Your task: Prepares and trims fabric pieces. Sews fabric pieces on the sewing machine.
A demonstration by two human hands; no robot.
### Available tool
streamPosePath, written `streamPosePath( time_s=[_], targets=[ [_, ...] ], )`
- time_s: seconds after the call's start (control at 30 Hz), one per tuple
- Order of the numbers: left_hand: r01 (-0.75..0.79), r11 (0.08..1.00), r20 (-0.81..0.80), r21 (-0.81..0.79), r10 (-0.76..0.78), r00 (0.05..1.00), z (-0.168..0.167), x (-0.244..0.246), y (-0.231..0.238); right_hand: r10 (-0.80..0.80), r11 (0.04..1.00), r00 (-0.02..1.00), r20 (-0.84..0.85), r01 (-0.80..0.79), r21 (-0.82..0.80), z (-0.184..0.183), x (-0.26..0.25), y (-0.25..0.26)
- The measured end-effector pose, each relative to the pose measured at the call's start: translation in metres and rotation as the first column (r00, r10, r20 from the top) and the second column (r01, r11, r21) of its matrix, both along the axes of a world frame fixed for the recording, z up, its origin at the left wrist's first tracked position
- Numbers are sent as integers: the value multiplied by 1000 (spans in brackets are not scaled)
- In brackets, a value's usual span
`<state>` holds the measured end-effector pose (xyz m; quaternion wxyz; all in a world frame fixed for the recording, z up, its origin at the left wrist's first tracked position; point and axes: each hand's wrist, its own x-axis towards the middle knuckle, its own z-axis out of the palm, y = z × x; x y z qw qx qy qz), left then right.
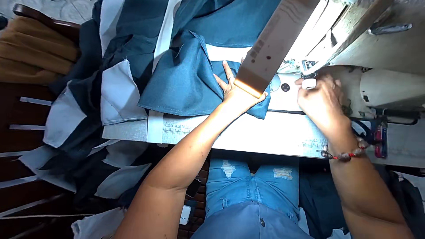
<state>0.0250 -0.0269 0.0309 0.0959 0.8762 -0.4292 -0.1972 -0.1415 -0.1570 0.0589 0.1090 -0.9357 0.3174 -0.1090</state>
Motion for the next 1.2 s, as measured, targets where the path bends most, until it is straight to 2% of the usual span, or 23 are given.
streamPosePath(
  time_s=[0.1, 0.23, 0.33, 0.47, 0.6, 0.7, 0.77, 0.9, 1.13, 1.2],
  targets=[
    [14, 1000, -5, 17, -14, 1000, 0, 3, -12, 75, 991, 975, 208, -95, 89, -18, -3, 10],
    [44, 999, 7, -4, -44, 999, -3, 7, -16, 136, 971, 929, 344, -194, 140, -35, -8, 30],
    [65, 998, 7, -6, -65, 998, -4, 9, -17, 146, 964, 940, 308, -205, 167, -41, -7, 39],
    [62, 998, 11, -18, -61, 998, -1, 9, -19, 138, 981, 952, 275, -168, 92, -55, 0, 39],
    [64, 998, 17, -8, -63, 998, -1, 8, -18, 137, 983, 957, 256, -163, 83, -55, 0, 41],
    [65, 998, 14, -18, -64, 998, 0, 7, -13, 181, 983, 945, 271, -183, -19, -53, 0, 43],
    [57, 998, 3, -25, -57, 998, -1, 7, -8, 230, 973, 947, 223, -223, -58, -45, 3, 45],
    [57, 998, 3, -13, -57, 998, -6, 11, -6, 225, 974, 972, 75, -227, 16, -28, 9, 55],
    [81, 997, -4, -4, -81, 997, -11, 20, -16, 244, 960, 965, 93, -254, 120, -16, 8, 50],
    [84, 996, -1, -1, -84, 996, -11, 19, -16, 240, 945, 944, 225, -280, 167, -22, 1, 42]
  ],
)
